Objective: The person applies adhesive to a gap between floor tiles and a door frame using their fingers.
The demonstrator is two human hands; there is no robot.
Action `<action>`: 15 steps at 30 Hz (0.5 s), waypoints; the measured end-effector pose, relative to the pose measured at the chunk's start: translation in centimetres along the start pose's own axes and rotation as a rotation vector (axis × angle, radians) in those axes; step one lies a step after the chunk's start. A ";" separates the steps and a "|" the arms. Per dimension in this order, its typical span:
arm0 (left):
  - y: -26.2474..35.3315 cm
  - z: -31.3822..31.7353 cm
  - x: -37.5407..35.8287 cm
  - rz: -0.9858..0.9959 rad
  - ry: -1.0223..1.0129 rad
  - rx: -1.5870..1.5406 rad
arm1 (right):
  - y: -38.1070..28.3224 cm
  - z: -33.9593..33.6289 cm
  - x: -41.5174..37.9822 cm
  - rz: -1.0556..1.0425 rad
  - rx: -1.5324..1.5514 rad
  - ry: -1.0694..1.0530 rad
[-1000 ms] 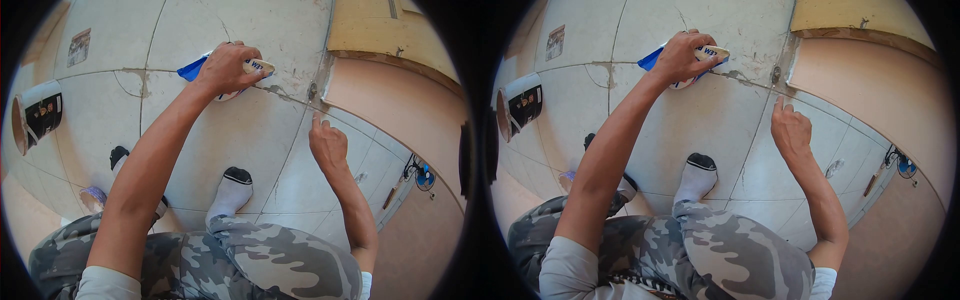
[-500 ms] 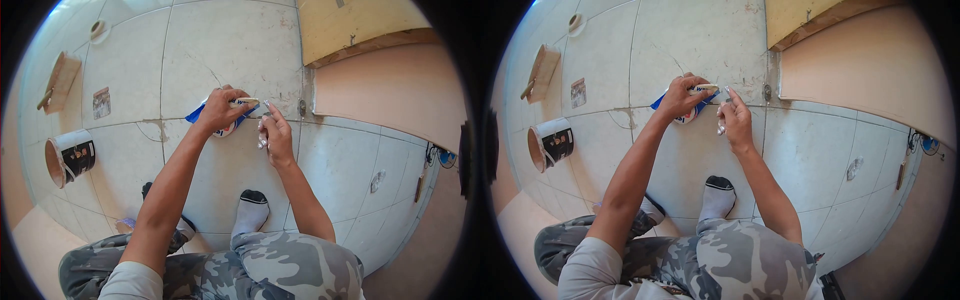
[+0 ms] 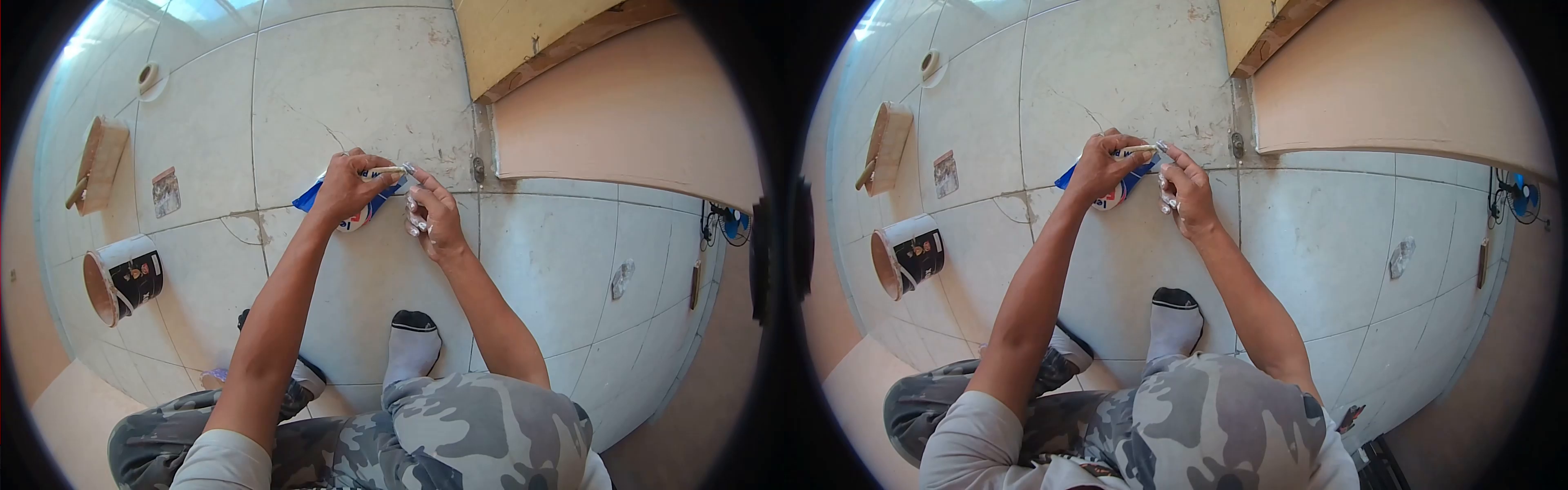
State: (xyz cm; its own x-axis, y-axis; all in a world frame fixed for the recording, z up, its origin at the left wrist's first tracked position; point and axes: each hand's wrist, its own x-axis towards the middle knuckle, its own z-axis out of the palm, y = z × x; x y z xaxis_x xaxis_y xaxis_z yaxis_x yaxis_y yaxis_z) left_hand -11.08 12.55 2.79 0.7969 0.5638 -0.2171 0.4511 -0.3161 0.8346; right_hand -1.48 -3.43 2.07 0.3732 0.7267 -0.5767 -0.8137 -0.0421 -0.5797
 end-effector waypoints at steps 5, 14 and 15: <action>0.1 0.0 -0.1 0.006 -0.001 0.021 | 0.0 0.2 0.2 0.017 0.017 -0.015; 0.1 0.1 0.2 0.011 0.003 0.026 | -0.1 0.2 0.5 0.036 0.016 0.007; 0.1 0.1 0.3 -0.017 -0.018 0.030 | -0.1 0.1 0.5 0.038 0.015 0.008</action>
State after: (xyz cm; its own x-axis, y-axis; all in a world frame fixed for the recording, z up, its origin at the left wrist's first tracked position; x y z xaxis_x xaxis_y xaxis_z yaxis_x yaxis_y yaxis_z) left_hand -10.78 12.61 2.77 0.7960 0.5555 -0.2403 0.4762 -0.3298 0.8152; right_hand -1.30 -2.98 1.89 0.3453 0.7193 -0.6028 -0.8341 -0.0593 -0.5485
